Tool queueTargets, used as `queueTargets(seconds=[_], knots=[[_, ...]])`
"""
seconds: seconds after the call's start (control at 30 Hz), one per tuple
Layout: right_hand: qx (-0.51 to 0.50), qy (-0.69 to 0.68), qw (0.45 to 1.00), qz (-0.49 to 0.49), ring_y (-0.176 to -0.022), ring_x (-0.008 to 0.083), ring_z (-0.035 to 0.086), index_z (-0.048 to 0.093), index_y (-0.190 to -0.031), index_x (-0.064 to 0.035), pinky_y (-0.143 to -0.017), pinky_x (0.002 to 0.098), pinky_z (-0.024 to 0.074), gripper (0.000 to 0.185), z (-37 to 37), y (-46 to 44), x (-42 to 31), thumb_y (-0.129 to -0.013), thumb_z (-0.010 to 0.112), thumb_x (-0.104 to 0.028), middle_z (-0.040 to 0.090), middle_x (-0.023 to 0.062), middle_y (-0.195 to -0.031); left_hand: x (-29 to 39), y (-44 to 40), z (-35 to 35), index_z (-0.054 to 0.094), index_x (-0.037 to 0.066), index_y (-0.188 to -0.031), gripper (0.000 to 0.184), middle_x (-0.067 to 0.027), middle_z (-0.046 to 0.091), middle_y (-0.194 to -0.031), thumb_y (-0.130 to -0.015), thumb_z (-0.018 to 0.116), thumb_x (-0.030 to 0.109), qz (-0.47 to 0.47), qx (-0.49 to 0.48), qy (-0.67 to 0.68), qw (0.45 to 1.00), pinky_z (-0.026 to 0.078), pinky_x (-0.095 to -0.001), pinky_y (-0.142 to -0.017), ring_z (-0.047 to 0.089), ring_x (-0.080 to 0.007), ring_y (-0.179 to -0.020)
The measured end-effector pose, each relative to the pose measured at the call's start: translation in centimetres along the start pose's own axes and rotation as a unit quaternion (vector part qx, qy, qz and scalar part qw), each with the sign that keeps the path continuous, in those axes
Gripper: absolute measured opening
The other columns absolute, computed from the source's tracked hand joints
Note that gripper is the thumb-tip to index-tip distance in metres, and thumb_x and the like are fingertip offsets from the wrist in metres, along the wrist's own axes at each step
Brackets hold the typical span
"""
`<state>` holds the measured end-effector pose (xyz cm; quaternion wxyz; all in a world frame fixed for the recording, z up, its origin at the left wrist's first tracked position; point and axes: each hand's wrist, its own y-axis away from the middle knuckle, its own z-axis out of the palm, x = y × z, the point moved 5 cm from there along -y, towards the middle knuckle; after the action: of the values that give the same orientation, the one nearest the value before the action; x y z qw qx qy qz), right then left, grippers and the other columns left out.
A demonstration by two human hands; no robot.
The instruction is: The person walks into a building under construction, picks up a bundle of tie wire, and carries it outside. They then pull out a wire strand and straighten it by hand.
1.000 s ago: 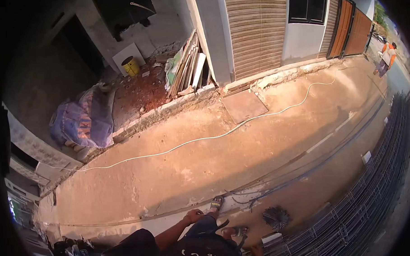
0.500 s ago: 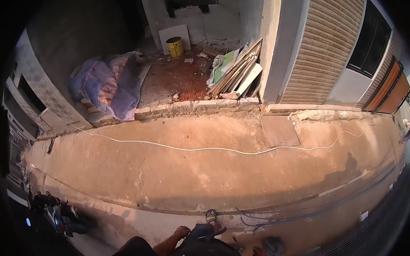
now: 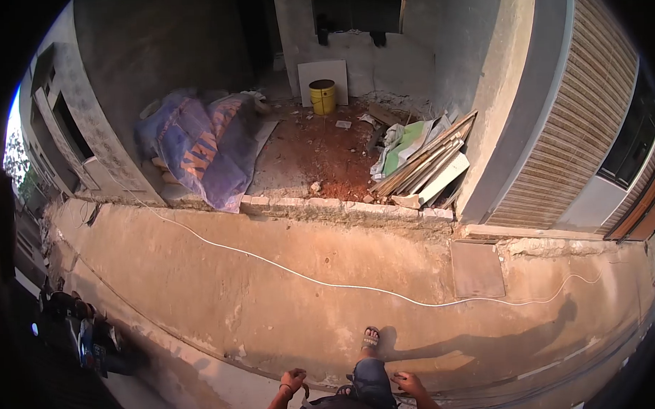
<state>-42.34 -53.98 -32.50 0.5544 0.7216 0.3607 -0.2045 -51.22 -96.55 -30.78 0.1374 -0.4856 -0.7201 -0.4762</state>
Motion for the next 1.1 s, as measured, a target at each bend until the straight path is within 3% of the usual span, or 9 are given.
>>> queueTargets(seconds=[0.1, 0.27, 0.4, 0.47, 0.53, 0.63, 0.77, 1.0, 1.1], knots=[[-0.074, -0.008, 0.977, 0.201, -0.077, 0.0240, 0.065, 0.065, -0.114, -0.0117, -0.066, 0.0396, 0.0562, 0.039, -2.5, -4.6, -3.1, -0.082, 0.071, -0.033, 0.066, 0.0103, -0.101, -1.9, -5.1, -0.5, 0.074, 0.014, -0.099, 0.031, -0.0141, 0.072, -0.088, -0.075, 0.065, 0.032, -0.083, 0.026, -0.059, 0.994, 0.053, -0.0351, -0.079, 0.069, -0.0259, -0.085], [-0.130, 0.067, 0.966, 0.214, -0.070, 0.0225, 0.065, 0.069, -0.104, -0.0110, -0.063, 0.0380, 0.0574, 0.036, -6.5, -18.6, -3.2, -0.083, 0.068, -0.040, 0.064, 0.0071, -0.081, -7.1, -12.9, -1.1, 0.074, 0.007, -0.090, 0.023, -0.0057, 0.068, -0.071, -0.076, 0.064, 0.022, -0.351, -0.059, 0.102, 0.929, 0.054, -0.0358, -0.049, 0.064, -0.0183, -0.057], [-0.106, 0.155, 0.967, 0.171, -0.072, 0.0242, 0.067, 0.070, -0.098, -0.0113, -0.065, 0.0382, 0.0561, 0.032, -11.7, -27.4, -13.8, -0.082, 0.066, -0.039, 0.067, 0.0082, -0.077, 2.0, -17.1, -2.2, 0.075, 0.012, -0.090, 0.020, -0.0075, 0.071, -0.079, -0.075, 0.064, 0.019, -0.358, 0.068, 0.116, 0.924, 0.056, -0.0337, -0.062, 0.070, -0.0218, -0.071], [-0.130, 0.266, 0.954, -0.038, -0.080, 0.0281, 0.068, 0.071, -0.098, -0.0106, -0.073, 0.0379, 0.0547, 0.032, -14.3, -33.1, -21.1, -0.081, 0.065, -0.037, 0.070, 0.0130, -0.088, 6.0, -22.2, -1.2, 0.075, 0.012, -0.090, 0.021, -0.0086, 0.072, -0.082, -0.075, 0.064, 0.019, -0.305, 0.076, 0.065, 0.947, 0.055, -0.0333, -0.068, 0.070, -0.0226, -0.074], [-0.024, 0.308, 0.951, -0.010, -0.091, 0.0313, 0.067, 0.070, -0.100, -0.0093, -0.083, 0.0366, 0.0519, 0.032, -15.5, -37.5, -30.3, -0.082, 0.064, -0.036, 0.070, 0.0144, -0.098, 12.0, -26.7, -1.4, 0.074, 0.009, -0.093, 0.022, -0.0108, 0.071, -0.080, -0.075, 0.064, 0.018, -0.078, 0.161, 0.007, 0.984, 0.054, -0.0346, -0.064, 0.067, -0.0215, -0.066], [-0.035, 0.303, 0.952, -0.020, -0.100, 0.0308, 0.065, 0.069, -0.103, -0.0093, -0.087, 0.0383, 0.0501, 0.034, -15.3, -46.4, -39.6, -0.082, 0.065, -0.036, 0.069, 0.0140, -0.104, 15.3, -32.7, -1.9, 0.072, 0.008, -0.095, 0.021, -0.0101, 0.069, -0.074, -0.078, 0.063, 0.017, -0.036, 0.175, 0.126, 0.976, 0.052, -0.0348, -0.056, 0.061, -0.0194, -0.055], [-0.047, 0.271, 0.960, -0.053, -0.105, 0.0281, 0.064, 0.067, -0.110, -0.0095, -0.089, 0.0363, 0.0495, 0.039, -11.8, -55.5, -51.1, -0.083, 0.067, -0.037, 0.068, 0.0137, -0.110, 18.9, -38.3, -5.4, 0.073, 0.004, -0.092, 0.023, -0.0050, 0.069, -0.079, -0.075, 0.066, 0.019, -0.319, 0.047, 0.174, 0.930, 0.051, -0.0285, -0.068, 0.064, -0.0185, -0.072], [-0.184, 0.419, 0.877, -0.145, -0.104, 0.0384, 0.061, 0.066, -0.110, -0.0079, -0.090, 0.0428, 0.0465, 0.045, -6.9, -68.6, -56.8, -0.092, 0.050, -0.046, 0.065, 0.0202, -0.109, 24.8, -56.3, -15.5, 0.068, 0.003, -0.089, 0.017, -0.0029, 0.061, -0.067, -0.079, 0.063, 0.015, -0.313, -0.005, 0.165, 0.935, 0.047, -0.0323, -0.049, 0.058, -0.0171, -0.055], [-0.104, 0.298, 0.949, -0.005, -0.100, 0.0425, 0.060, 0.066, -0.107, -0.0051, -0.085, 0.0472, 0.0469, 0.051, -8.9, -71.6, -64.8, -0.097, 0.038, -0.048, 0.065, 0.0246, -0.102, 28.3, -67.8, -21.6, 0.072, 0.006, -0.093, 0.024, -0.0165, 0.070, -0.080, -0.076, 0.065, 0.022, -0.238, 0.091, 0.112, 0.961, 0.053, -0.0343, -0.068, 0.068, -0.0284, -0.072]])
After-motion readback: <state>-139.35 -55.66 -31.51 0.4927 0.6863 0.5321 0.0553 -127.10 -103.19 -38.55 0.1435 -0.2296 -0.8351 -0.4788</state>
